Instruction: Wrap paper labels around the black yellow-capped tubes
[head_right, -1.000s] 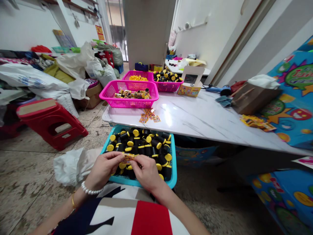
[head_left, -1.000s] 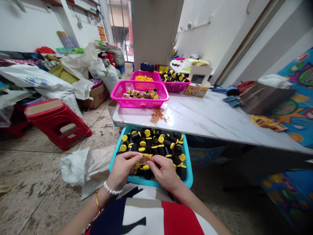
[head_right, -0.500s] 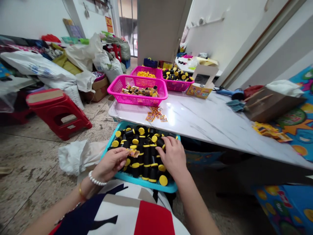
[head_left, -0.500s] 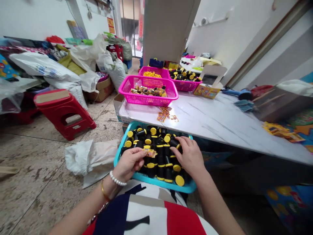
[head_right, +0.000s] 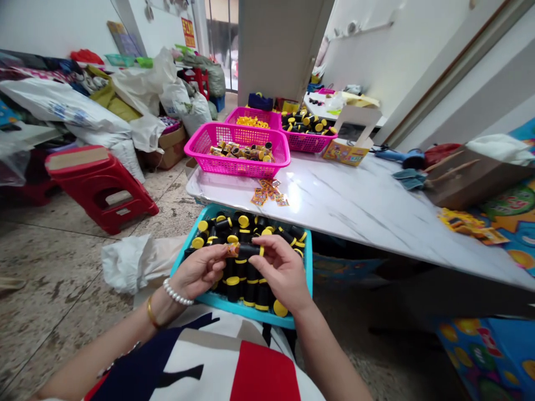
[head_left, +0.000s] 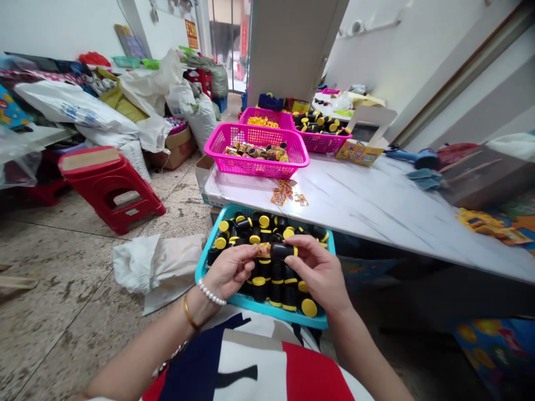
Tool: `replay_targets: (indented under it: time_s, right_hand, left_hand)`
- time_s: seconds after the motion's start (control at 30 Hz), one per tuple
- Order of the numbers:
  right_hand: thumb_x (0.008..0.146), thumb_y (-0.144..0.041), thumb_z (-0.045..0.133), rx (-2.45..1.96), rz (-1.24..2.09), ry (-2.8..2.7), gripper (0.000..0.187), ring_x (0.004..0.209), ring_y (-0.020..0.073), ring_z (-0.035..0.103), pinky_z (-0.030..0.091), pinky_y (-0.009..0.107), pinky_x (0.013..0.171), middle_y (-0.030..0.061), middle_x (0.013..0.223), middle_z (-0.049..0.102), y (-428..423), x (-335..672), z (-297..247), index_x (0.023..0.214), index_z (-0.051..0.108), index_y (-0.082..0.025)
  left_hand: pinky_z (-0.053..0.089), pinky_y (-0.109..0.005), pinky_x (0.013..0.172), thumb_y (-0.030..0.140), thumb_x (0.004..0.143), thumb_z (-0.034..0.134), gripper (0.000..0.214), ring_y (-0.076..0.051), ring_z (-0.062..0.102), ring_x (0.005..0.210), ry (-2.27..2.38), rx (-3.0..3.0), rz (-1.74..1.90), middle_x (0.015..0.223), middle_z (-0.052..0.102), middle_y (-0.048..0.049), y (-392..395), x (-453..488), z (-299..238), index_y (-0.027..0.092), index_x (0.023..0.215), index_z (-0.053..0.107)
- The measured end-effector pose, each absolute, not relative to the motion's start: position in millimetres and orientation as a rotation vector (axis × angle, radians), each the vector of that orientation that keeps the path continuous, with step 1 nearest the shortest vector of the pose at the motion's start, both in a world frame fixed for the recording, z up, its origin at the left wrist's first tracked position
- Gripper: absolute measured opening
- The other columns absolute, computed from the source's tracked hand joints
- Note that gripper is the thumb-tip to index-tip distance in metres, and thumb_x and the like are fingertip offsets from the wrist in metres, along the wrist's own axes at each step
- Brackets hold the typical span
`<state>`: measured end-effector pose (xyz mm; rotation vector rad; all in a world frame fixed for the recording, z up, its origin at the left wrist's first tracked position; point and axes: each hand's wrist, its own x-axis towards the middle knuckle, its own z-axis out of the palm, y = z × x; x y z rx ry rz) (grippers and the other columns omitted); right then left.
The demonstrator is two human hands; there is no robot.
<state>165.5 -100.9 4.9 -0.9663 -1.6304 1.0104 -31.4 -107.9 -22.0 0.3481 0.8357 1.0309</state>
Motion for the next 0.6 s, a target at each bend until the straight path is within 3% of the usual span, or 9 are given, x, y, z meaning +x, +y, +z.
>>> replay_targets:
  time_s: [0.33, 0.6]
  right_hand:
    - [0.085, -0.023, 0.063, -1.074, 0.782, -1.904, 0.020, 0.098, 0.0197, 0.064, 0.058, 0.029, 0.074, 0.0074, 0.110, 0.064, -101.5, 170.0, 8.4, 0.104, 0.068, -0.024]
    - [0.088, -0.023, 0.059, -1.058, 0.397, -1.947, 0.021, 0.101, 0.0221, 0.066, 0.054, 0.038, 0.091, 0.0071, 0.108, 0.070, -106.5, 158.8, 3.3, 0.107, 0.067, -0.024]
  left_hand:
    - [0.017, -0.008, 0.030, 0.024, 0.072, 0.076, 0.021, 0.002, 0.036, 0.037, 0.818, 0.376, 1.033, 0.063, 0.054, 0.0039, -107.0, -27.4, -24.2, 0.011, 0.080, 0.061]
    - [0.012, -0.012, 0.032, 0.036, 0.070, 0.078, 0.033, 0.000, 0.038, 0.037, 0.916, 0.514, 1.038, 0.060, 0.051, 0.0053, -110.3, -23.5, -25.7, 0.012, 0.086, 0.062]
